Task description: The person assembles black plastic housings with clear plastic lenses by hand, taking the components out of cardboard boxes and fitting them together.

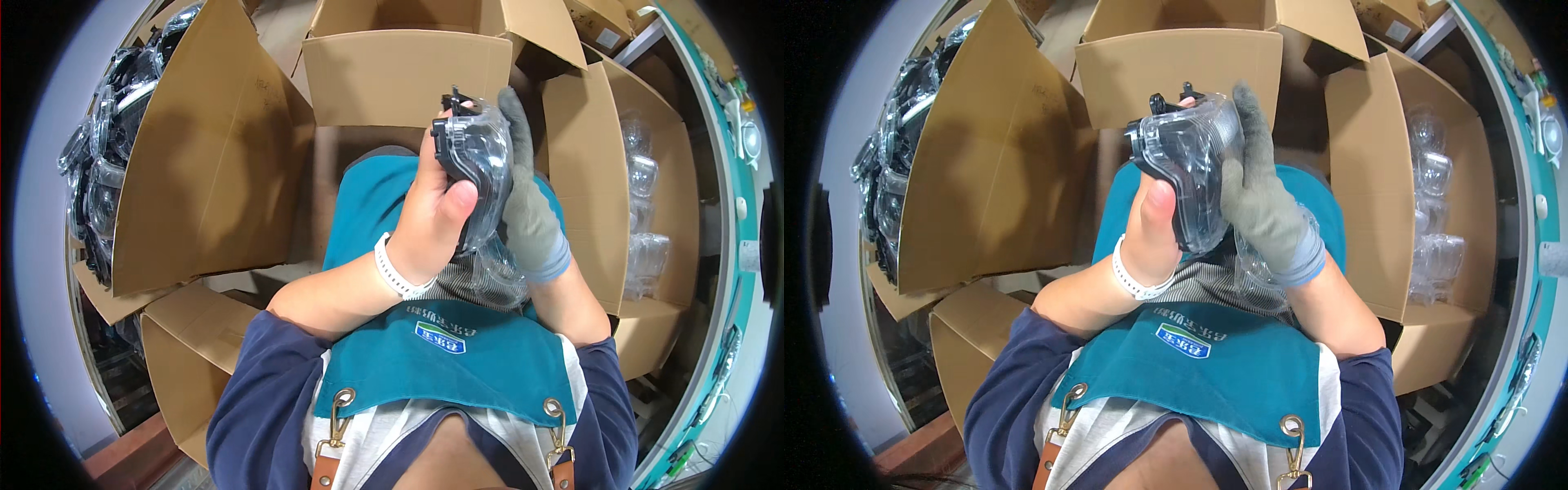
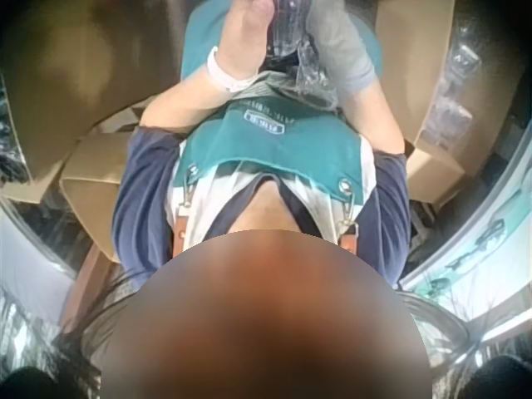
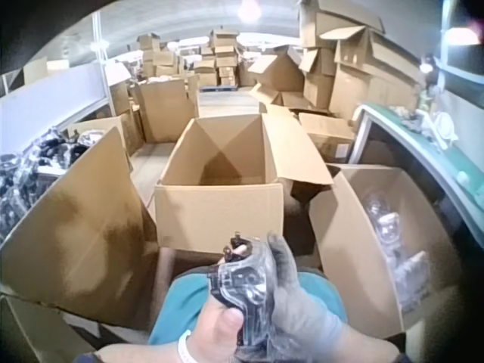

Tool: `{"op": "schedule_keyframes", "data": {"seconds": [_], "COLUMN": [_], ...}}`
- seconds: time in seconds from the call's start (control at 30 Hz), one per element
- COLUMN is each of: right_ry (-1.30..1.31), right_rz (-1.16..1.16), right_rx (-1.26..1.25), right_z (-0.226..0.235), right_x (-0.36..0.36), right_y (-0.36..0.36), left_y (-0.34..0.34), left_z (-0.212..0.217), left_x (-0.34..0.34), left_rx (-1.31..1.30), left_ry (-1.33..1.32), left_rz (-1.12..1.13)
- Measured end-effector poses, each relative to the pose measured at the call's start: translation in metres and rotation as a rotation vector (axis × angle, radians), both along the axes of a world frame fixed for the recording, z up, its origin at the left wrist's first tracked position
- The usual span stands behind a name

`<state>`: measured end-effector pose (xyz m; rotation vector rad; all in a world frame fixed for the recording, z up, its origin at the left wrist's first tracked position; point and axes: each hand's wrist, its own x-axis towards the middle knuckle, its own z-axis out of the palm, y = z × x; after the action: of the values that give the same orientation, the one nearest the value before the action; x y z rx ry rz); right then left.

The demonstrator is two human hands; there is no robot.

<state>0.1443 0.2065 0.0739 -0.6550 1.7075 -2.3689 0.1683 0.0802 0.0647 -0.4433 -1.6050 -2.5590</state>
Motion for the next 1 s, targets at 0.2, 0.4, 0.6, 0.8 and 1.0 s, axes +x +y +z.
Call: {"op": "schedule_keyframes", "data": {"seconds": [0.2, 0.4, 0.6, 0.8, 1.0], "right_ry": [-0.022, 0.314, 0.902, 0.258, 0.2], "right_rz": [-0.197, -0.483, -0.81, -0.461, -0.247], "right_rx": [-0.043, -0.044, 0.872, 0.204, 0.261], "right_z": [-0.016, 0.001, 0.008, 0.028, 0.008], "right_x": [-0.001, -0.011, 0.002, 0.025, 0.024], "right_y": [-0.005, -0.007, -0.006, -0.015, 0.007], "left_y": [-0.004, 0.01, 0.005, -0.026, -0.028], "left_z": [-0.008, 0.003, 0.018, 0.012, 0.012], "left_x": [-0.009, 0.005, -0.02, -0.041, -0.031], "left_rx": [-0.164, -0.047, 0.519, 0.795, 0.792], "left_ry": [0.082, -0.003, -0.549, -0.372, -0.334], "left_rz": [0.128, 0.269, 0.246, -0.055, 0.013]}}
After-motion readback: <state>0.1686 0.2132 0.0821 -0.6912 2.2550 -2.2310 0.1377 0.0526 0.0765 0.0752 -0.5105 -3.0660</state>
